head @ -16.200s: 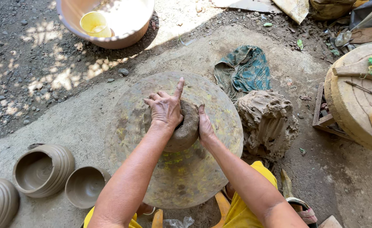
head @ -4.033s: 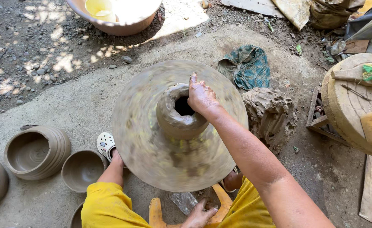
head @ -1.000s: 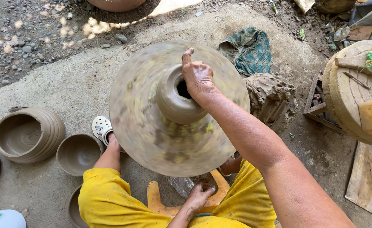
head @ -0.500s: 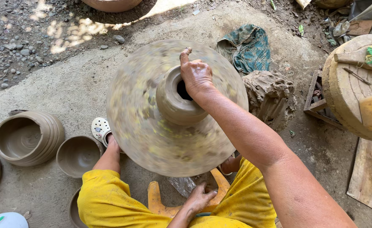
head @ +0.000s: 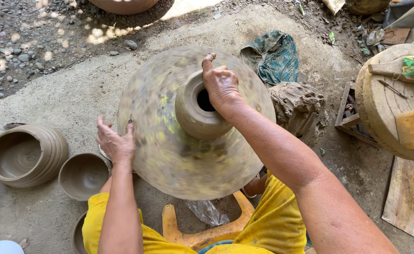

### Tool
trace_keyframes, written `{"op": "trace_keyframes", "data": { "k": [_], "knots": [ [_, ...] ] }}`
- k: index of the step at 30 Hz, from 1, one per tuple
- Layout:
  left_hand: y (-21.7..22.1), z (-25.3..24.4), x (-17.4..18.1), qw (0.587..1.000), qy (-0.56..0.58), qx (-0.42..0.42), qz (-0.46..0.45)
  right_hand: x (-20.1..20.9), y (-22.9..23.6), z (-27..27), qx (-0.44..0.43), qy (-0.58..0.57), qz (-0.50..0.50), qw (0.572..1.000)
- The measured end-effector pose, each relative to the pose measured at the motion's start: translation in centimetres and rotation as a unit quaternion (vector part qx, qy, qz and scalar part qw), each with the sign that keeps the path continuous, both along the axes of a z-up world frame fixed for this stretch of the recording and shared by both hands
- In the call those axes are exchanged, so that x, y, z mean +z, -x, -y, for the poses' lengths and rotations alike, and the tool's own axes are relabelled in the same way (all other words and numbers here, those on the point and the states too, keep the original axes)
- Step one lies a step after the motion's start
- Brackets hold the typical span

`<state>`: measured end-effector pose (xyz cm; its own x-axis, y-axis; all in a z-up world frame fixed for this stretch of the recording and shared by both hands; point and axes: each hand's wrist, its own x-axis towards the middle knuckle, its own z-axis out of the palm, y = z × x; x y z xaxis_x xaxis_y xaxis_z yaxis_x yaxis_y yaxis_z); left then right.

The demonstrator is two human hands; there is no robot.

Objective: The person shapes a lump of clay on a spinning pottery wheel by hand, pulling the material upward and pressing into the center to form a hollow vessel.

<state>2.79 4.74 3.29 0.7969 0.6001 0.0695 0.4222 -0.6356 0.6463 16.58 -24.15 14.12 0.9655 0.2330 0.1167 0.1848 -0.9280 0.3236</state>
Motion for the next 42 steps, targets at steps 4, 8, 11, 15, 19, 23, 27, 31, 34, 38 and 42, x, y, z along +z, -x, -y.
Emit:
{"op": "trace_keyframes", "data": {
  "k": [4, 8, 11, 15, 19, 23, 27, 31, 34, 38, 42],
  "knots": [
    [5.2, 1.6, -6.4, 0.934, 0.339, 0.067, 0.094, 0.3, -0.5, -0.3, 0.002, 0.016, -0.02, 1.0],
    [13.7, 13.6, -5.9, 0.793, 0.525, 0.268, 0.151, 0.5, -0.2, -0.7, -0.008, 0.013, -0.058, 0.998],
    [19.6, 19.7, -2.4, 0.769, 0.622, 0.148, -0.009, 0.3, 0.3, -0.8, 0.002, -0.007, -0.027, 1.0],
    [15.5, 14.6, -2.4, 0.756, 0.598, 0.263, 0.041, -0.2, 0.2, -1.5, -0.002, 0.036, -0.018, 0.999],
    [6.5, 2.1, -3.5, 0.895, 0.389, 0.135, 0.171, -0.2, 0.6, -1.8, -0.011, 0.018, -0.025, 0.999],
    [4.9, 0.7, -4.5, 0.9, 0.409, 0.124, 0.088, 0.2, 1.0, -1.5, -0.005, 0.013, -0.044, 0.999],
    [14.1, 12.3, -4.1, 0.816, 0.522, 0.177, 0.173, 0.6, 1.3, -1.6, -0.016, -0.042, -0.068, 0.997],
    [19.0, 19.0, -0.7, 0.815, 0.558, 0.128, 0.087, 0.8, 1.3, -1.3, -0.006, -0.007, -0.06, 0.998],
    [16.2, 14.9, -2.3, 0.76, 0.617, 0.196, 0.058, 0.4, 1.1, -1.1, 0.006, 0.012, -0.029, 0.999],
    [9.0, 3.9, -4.6, 0.801, 0.505, 0.22, 0.234, 0.0, 0.7, -1.0, 0.009, 0.0, -0.011, 1.0],
    [10.7, 9.6, -5.9, 0.851, 0.437, 0.134, 0.257, 0.0, 0.6, -0.7, 0.012, 0.026, -0.005, 1.0]
  ]
}}
